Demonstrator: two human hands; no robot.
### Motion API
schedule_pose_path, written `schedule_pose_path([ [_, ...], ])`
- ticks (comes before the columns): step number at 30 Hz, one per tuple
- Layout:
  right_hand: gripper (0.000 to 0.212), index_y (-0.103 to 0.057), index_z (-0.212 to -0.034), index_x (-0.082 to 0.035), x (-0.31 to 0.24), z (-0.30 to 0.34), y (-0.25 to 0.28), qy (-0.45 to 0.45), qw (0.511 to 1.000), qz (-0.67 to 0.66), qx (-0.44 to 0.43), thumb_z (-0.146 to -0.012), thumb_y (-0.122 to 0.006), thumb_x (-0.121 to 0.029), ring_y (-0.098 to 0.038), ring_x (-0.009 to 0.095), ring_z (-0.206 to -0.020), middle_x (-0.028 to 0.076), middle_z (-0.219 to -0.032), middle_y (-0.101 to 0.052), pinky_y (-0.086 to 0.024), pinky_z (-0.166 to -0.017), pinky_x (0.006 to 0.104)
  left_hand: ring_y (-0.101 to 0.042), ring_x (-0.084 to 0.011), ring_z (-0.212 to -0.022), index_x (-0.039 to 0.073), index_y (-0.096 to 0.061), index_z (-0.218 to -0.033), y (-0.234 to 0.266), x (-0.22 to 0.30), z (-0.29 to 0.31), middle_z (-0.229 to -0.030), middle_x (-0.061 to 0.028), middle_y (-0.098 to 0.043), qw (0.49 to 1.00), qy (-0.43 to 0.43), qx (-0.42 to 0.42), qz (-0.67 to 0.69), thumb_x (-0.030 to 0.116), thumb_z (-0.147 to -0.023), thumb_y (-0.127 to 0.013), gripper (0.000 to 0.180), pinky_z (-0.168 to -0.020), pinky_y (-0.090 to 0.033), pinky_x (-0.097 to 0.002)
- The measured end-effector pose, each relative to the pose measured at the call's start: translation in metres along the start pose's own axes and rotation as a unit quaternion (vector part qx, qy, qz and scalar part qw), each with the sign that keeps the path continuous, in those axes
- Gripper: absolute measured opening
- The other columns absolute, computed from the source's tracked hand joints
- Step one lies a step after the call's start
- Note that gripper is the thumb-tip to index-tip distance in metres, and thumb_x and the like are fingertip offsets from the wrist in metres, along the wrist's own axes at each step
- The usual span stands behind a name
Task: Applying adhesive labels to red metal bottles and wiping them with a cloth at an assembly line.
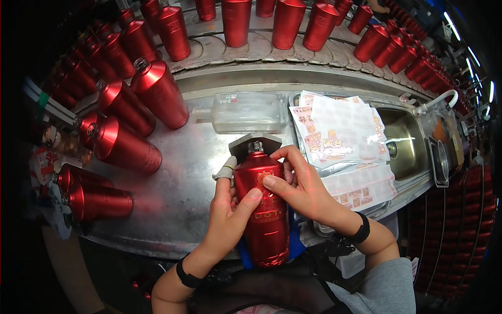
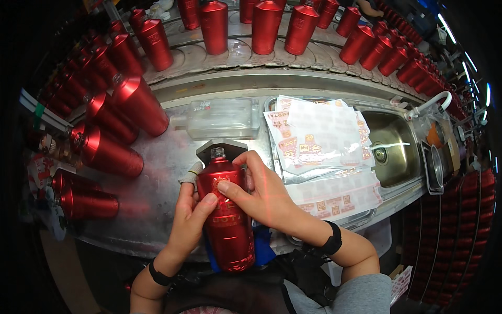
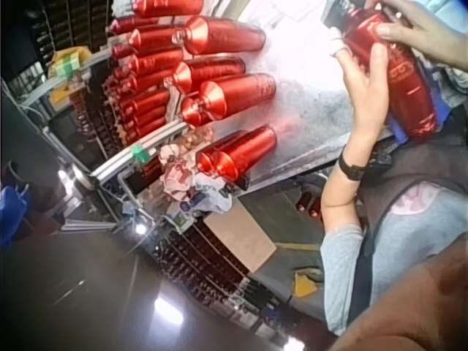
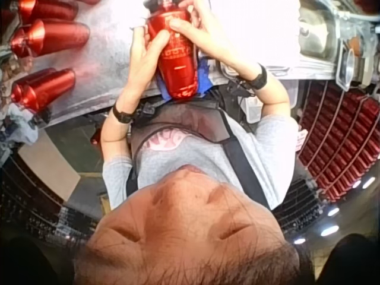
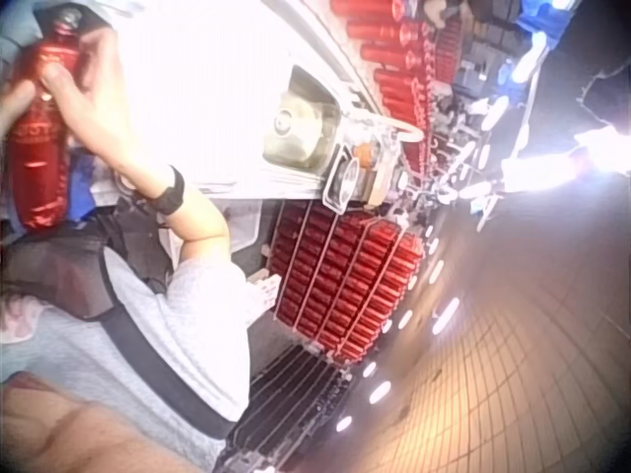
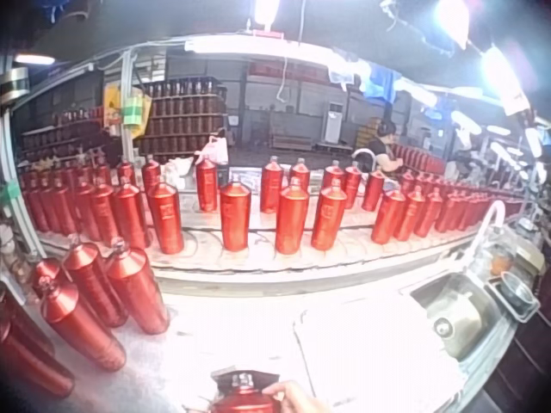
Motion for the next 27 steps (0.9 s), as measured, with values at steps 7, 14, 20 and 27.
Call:
schedule_pose_path([
  [7, 0.053, -0.048, -0.111, -0.002, 0.002, -0.002, 0.001, -0.013, 1.0, -0.011, 0.006, -0.085, -0.073, -0.041, -0.048, 0.013, -0.06, 0.007, -0.069, -0.054, -0.038, -0.054, 0.0313, -0.055, -0.0203, -0.117, -0.001, -0.018, -0.151, 0.002, 0.004, -0.003, -0.133, -0.0176, -0.049, 1.0, -0.01, -0.014, -0.006, 0.016, -0.095, -0.061, 0.073, -0.098, -0.047, -0.0329],
  [14, 0.053, -0.049, -0.114, -0.003, 0.01, 0.001, 0.001, -0.001, 0.999, -0.042, -0.004, -0.084, -0.074, -0.038, -0.04, 0.01, -0.06, 0.001, -0.066, -0.042, -0.035, -0.054, 0.029, -0.056, -0.0203, -0.116, -0.006, -0.033, -0.143, -0.005, 0.013, -0.014, -0.131, -0.0181, -0.052, 0.998, -0.031, 0.032, -0.045, 0.019, -0.096, -0.063, 0.061, -0.097, -0.047, -0.0329],
  [20, 0.049, -0.05, -0.112, -0.003, 0.011, 0.0, 0.002, -0.006, 0.999, -0.051, 0.011, -0.084, -0.074, -0.036, -0.038, 0.01, -0.059, 0.0, -0.065, -0.04, -0.034, -0.053, 0.0289, -0.055, -0.02, -0.117, -0.006, -0.035, -0.142, -0.009, 0.012, -0.015, -0.131, -0.0182, -0.053, 0.993, -0.062, 0.042, -0.092, 0.02, -0.097, -0.062, 0.059, -0.098, -0.047, -0.0329],
  [27, 0.043, -0.052, -0.105, -0.003, 0.005, -0.002, 0.004, -0.009, 0.999, -0.031, 0.033, -0.087, -0.071, -0.037, -0.039, 0.009, -0.058, 0.001, -0.065, -0.044, -0.033, -0.052, 0.0291, -0.053, -0.0198, -0.12, -0.005, -0.035, -0.142, -0.009, 0.007, -0.014, -0.131, -0.0182, -0.053, 0.993, -0.067, 0.042, -0.087, 0.019, -0.098, -0.058, 0.055, -0.101, -0.043, -0.0326],
])
Point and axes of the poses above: each hand's wrist, its own z-axis away from the middle knuckle, its own y-axis out of the back of the hand, x = y × z, the point moved 3 cm from there along -z, towards the middle knuckle
